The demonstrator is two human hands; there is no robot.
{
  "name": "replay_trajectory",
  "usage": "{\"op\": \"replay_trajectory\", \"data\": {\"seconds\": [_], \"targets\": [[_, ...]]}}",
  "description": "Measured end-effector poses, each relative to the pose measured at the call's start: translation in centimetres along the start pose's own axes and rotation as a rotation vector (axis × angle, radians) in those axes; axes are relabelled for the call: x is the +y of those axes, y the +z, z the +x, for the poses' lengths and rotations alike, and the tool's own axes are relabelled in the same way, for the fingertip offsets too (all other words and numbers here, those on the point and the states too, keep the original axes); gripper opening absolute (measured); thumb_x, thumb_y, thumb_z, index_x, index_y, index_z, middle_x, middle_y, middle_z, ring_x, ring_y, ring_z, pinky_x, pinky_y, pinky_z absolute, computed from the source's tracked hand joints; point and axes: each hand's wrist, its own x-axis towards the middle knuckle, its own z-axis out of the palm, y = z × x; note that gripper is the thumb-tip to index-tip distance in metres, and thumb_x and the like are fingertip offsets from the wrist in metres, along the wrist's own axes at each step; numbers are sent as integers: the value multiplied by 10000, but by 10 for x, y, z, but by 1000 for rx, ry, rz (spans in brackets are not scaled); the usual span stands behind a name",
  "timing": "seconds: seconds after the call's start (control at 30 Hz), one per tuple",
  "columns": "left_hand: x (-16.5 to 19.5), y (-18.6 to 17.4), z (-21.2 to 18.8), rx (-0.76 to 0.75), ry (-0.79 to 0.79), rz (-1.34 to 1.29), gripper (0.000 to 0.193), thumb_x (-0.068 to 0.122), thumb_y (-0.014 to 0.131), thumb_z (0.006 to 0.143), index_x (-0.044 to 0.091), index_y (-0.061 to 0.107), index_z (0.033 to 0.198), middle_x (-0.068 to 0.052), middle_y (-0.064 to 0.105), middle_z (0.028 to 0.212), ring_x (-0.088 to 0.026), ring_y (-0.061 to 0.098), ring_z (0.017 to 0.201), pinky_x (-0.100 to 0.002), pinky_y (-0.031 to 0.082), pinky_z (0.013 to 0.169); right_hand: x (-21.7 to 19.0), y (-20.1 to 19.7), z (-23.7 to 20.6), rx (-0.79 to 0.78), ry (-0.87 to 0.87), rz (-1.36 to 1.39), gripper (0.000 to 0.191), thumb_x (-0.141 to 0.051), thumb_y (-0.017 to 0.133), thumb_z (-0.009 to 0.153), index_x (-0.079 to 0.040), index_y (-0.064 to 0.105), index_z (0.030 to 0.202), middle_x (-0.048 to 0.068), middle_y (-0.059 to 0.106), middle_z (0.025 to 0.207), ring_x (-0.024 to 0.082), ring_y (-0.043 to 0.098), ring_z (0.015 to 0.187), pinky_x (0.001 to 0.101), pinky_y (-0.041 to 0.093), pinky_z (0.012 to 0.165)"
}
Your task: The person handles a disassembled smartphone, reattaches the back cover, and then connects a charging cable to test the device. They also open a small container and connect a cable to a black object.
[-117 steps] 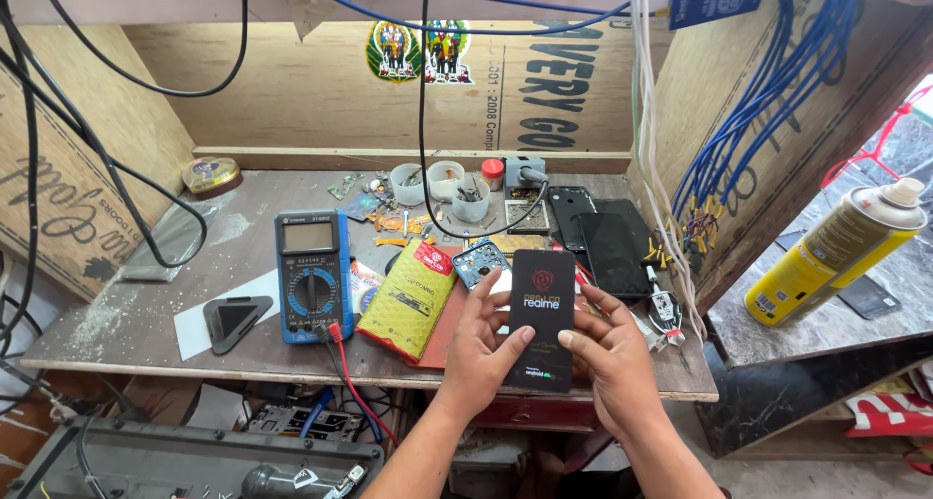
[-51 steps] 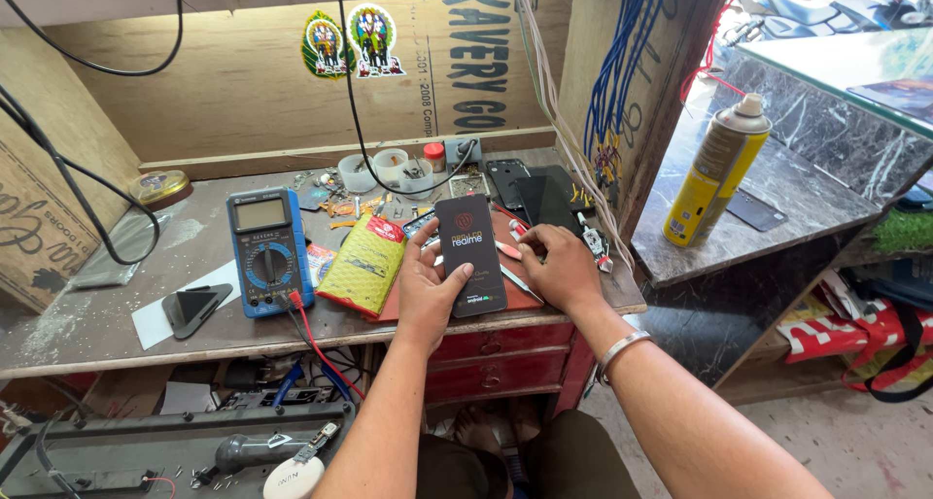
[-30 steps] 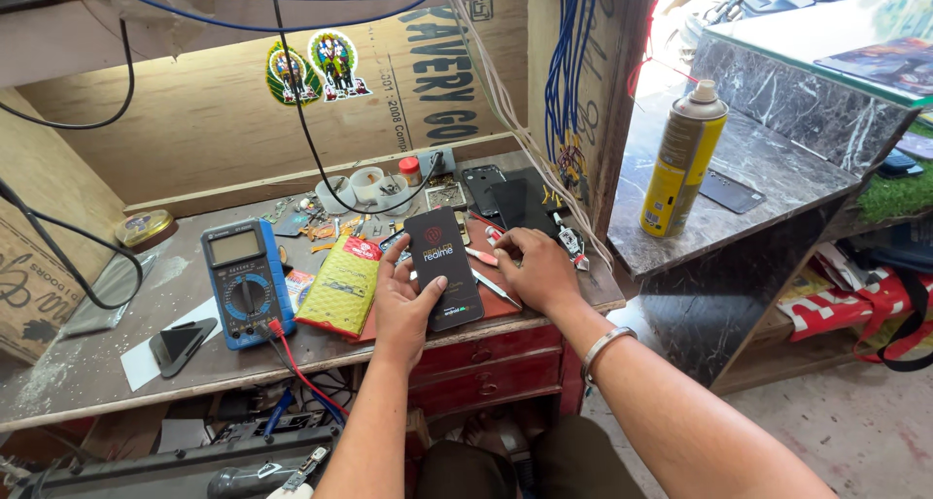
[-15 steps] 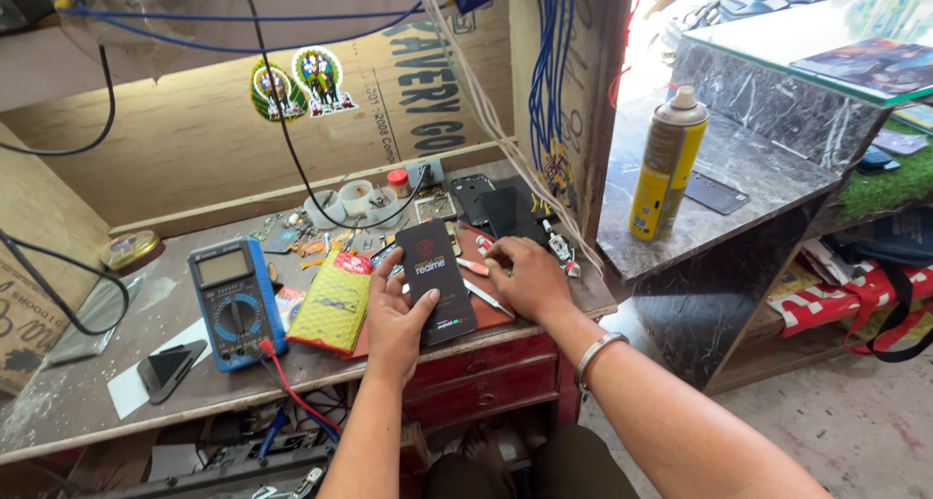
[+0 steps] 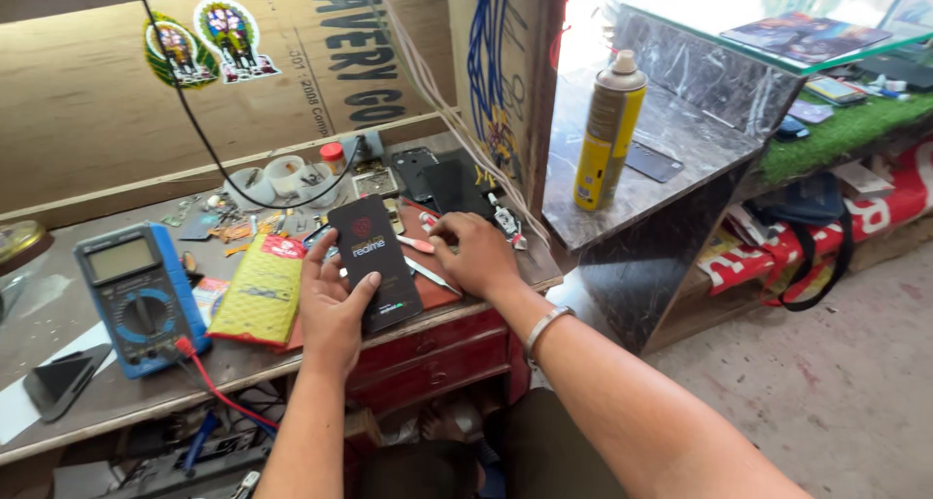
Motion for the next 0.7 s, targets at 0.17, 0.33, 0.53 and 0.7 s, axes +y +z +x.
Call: {"op": "replay_trajectory", "data": {"seconds": [0.17, 0.33, 0.53, 0.7], "targets": [[1, -7, 9, 0, -31, -6, 768, -149, 661, 834, 40, 357, 1514, -154, 609, 1315, -200, 656, 1142, -335, 564, 976, -1, 8, 10, -25, 2, -7, 129, -234, 700, 879, -113, 727, 915, 53, 743, 953, 272, 692, 960, 407, 550, 807], [-8, -20, 3, -4, -17, -62, 781, -150, 665, 842, 40, 335, 1524, -168, 605, 1314, -215, 657, 1134, -347, 577, 962, 2, 21, 4, -23, -9, 21, 138, -219, 696, 883, -97, 731, 937, 69, 745, 920, 273, 706, 926, 406, 552, 812], [3, -28, 6, -21, -3, -77, 819, -159, 680, 812, 44, 335, 1526, -174, 603, 1328, -227, 662, 1143, -360, 592, 953, -10, 29, 7, -6, -16, 50, 149, -195, 711, 865, -75, 741, 948, 97, 749, 924, 278, 711, 904, 393, 556, 791], [-1, -40, 6, 7, 22, -120, 1022, -156, 690, 783, 158, 170, 1604, -163, 581, 1282, -228, 670, 1112, -363, 606, 920, -8, 46, 7, -6, 26, 139, 152, -186, 713, 890, -53, 743, 959, 102, 749, 915, 229, 737, 804, 347, 573, 748]]}}
